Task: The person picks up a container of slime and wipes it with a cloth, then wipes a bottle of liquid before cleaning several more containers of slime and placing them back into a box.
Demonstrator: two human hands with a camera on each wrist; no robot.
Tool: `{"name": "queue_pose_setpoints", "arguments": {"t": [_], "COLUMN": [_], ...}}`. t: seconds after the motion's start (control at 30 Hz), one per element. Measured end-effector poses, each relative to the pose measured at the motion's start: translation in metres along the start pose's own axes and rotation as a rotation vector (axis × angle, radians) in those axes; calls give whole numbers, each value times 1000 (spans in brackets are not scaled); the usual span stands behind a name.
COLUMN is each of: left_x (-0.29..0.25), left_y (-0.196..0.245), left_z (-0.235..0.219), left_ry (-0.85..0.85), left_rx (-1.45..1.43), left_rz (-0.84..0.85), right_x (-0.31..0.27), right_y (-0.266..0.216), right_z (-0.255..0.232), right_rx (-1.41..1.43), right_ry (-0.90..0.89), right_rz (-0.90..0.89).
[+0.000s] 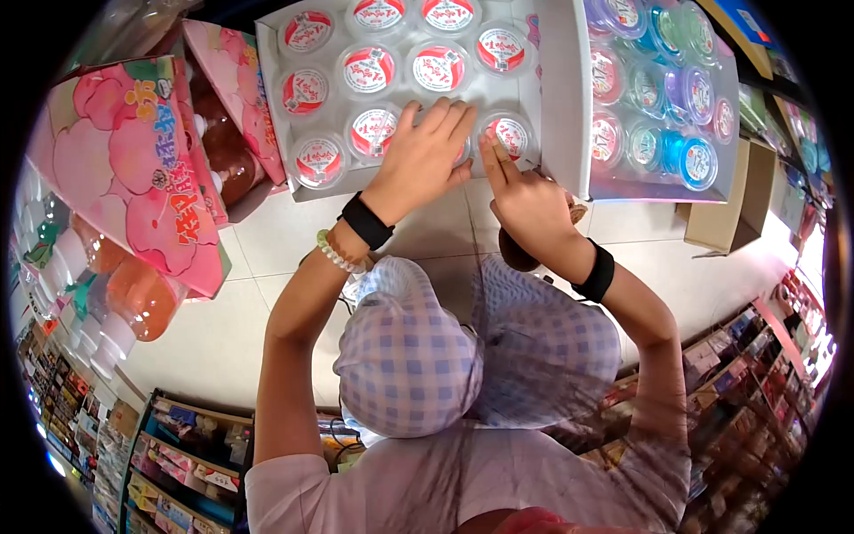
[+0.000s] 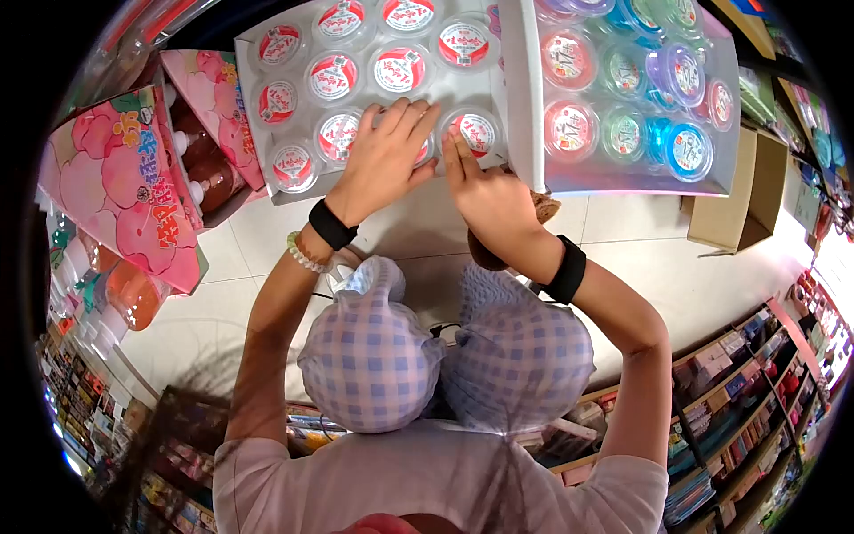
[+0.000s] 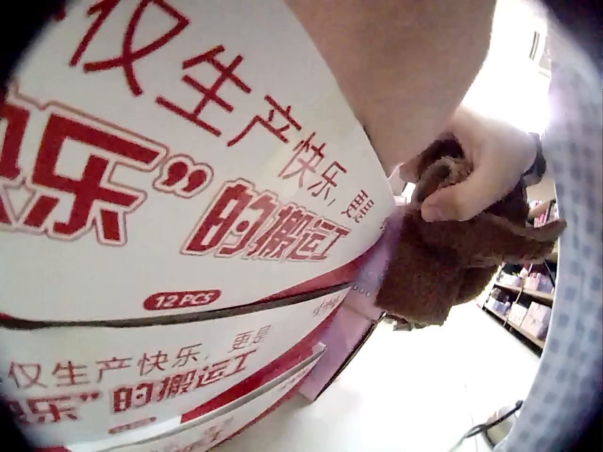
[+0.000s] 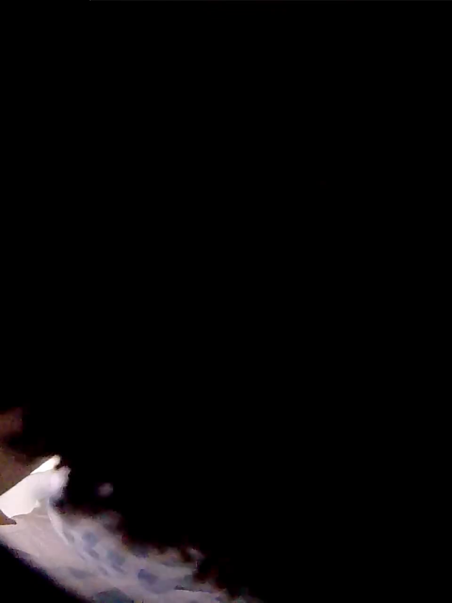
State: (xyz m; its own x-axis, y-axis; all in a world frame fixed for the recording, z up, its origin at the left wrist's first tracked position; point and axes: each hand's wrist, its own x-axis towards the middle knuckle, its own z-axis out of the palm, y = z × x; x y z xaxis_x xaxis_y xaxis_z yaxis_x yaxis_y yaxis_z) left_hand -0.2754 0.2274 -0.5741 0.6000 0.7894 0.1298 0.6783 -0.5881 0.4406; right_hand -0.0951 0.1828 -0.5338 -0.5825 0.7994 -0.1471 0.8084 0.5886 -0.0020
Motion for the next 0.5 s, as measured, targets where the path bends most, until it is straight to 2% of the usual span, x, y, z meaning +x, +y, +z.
{"name": "queue_pose_setpoints", "arguments": {"t": [0.13,0.2,0.3,0.37,0.43,0.47,0.5], "left_x": [1,1,-9,-31,-48,-51,-54], "left_y": [-2,2,12,13,5,-2,-10], "left_z": [-5,-17,-35,-56,-69,-74,-79], "left_ry": [40,167,131,95,210,207,247], "left_rx": [-27,-179,-176,-164,-185,-184,-120], "left_rz": [35,17,65,16,-227,-220,-290], "right_x": [-3,-6,-14,-18,-21,-22,-22], "right_y": [2,0,0,1,3,4,6], "right_z": [-2,-6,-11,-12,-12,-13,-13], "right_rx": [241,358,444,434,501,502,575], "right_ry": [74,82,119,115,110,115,181], "right_rz": [15,39,71,101,147,154,140]}}
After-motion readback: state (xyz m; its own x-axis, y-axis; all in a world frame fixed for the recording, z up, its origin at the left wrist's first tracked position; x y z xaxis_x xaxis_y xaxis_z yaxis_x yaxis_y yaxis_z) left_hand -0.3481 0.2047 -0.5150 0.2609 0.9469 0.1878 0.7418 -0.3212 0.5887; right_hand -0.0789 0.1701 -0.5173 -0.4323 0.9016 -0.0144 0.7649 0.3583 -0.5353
